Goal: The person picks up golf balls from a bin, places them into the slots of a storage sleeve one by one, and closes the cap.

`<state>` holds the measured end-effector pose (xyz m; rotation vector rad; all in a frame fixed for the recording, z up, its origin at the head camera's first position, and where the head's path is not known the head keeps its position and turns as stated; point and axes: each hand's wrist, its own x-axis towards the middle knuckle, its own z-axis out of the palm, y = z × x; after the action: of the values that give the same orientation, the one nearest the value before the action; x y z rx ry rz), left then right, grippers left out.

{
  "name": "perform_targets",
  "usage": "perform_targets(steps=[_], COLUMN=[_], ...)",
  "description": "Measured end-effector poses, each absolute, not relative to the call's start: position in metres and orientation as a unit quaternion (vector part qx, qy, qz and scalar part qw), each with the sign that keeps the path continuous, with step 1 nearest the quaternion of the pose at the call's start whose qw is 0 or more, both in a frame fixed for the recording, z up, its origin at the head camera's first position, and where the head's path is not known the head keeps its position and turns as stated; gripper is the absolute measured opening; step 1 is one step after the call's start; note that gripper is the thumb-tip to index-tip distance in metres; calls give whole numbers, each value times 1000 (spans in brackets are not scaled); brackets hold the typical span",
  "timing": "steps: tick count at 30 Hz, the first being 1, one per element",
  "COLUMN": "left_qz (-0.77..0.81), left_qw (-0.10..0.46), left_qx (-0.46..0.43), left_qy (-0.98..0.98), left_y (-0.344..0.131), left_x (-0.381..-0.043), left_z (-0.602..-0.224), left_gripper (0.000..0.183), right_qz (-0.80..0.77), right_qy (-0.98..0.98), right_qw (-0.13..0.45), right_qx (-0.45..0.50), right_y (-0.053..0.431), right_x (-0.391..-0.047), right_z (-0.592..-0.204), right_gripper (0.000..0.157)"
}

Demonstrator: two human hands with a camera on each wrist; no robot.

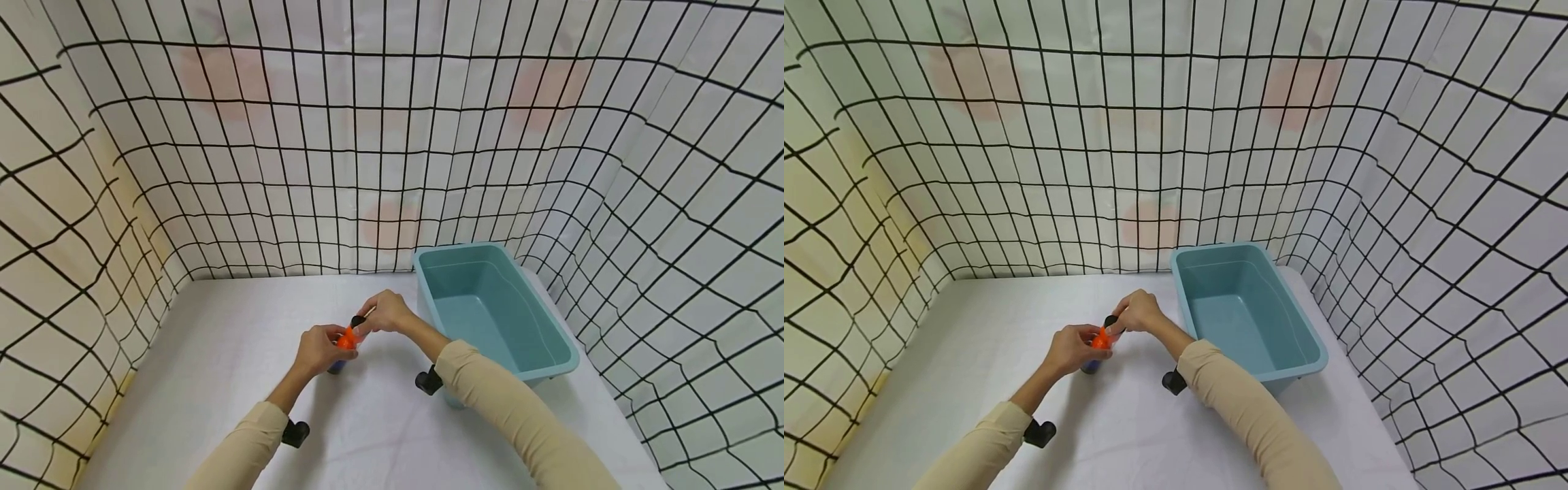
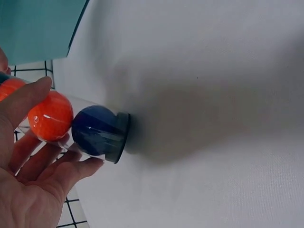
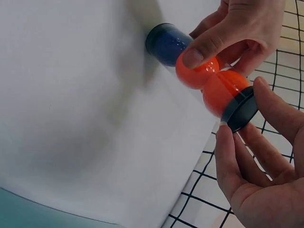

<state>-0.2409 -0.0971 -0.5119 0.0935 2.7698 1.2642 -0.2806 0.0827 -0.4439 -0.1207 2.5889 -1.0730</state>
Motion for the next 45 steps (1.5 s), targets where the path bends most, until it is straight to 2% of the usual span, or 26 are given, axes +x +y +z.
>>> perform_targets(steps=[10, 14, 19, 24, 29, 37, 42, 45], left_qz=[416, 412, 393, 372, 373, 418, 451, 459], left_qw=[51, 50, 39, 21, -2, -41, -50, -49], left_qx=[33, 38, 29, 14, -9, -69, -121, -146], left_qy=[907, 909, 918, 928, 928, 905, 883, 875], left_y=[-99, -100, -104, -110, -117, -119, -118, -117], left_x=[-241, -240, -241, -247, -256, -272, -279, -282], left_z=[-510, -507, -502, -498, -495, -498, -503, -506], left_gripper=[42, 42, 40, 43, 45, 50, 53, 54], right_qz=[-365, -377, -391, -397, -427, -423, -412, -410], right_qy=[905, 900, 899, 906, 896, 902, 909, 910], right_qw=[211, 208, 186, 133, 107, 87, 60, 63], right_qx=[-57, -59, -66, -65, -63, -28, -26, -15], right_y=[93, 104, 123, 150, 173, 204, 223, 234], right_x=[-280, -279, -275, -271, -271, -272, -273, -272], right_z=[-432, -418, -395, -377, -364, -374, -387, -394], right_gripper=[48, 45, 38, 32, 32, 42, 42, 42])
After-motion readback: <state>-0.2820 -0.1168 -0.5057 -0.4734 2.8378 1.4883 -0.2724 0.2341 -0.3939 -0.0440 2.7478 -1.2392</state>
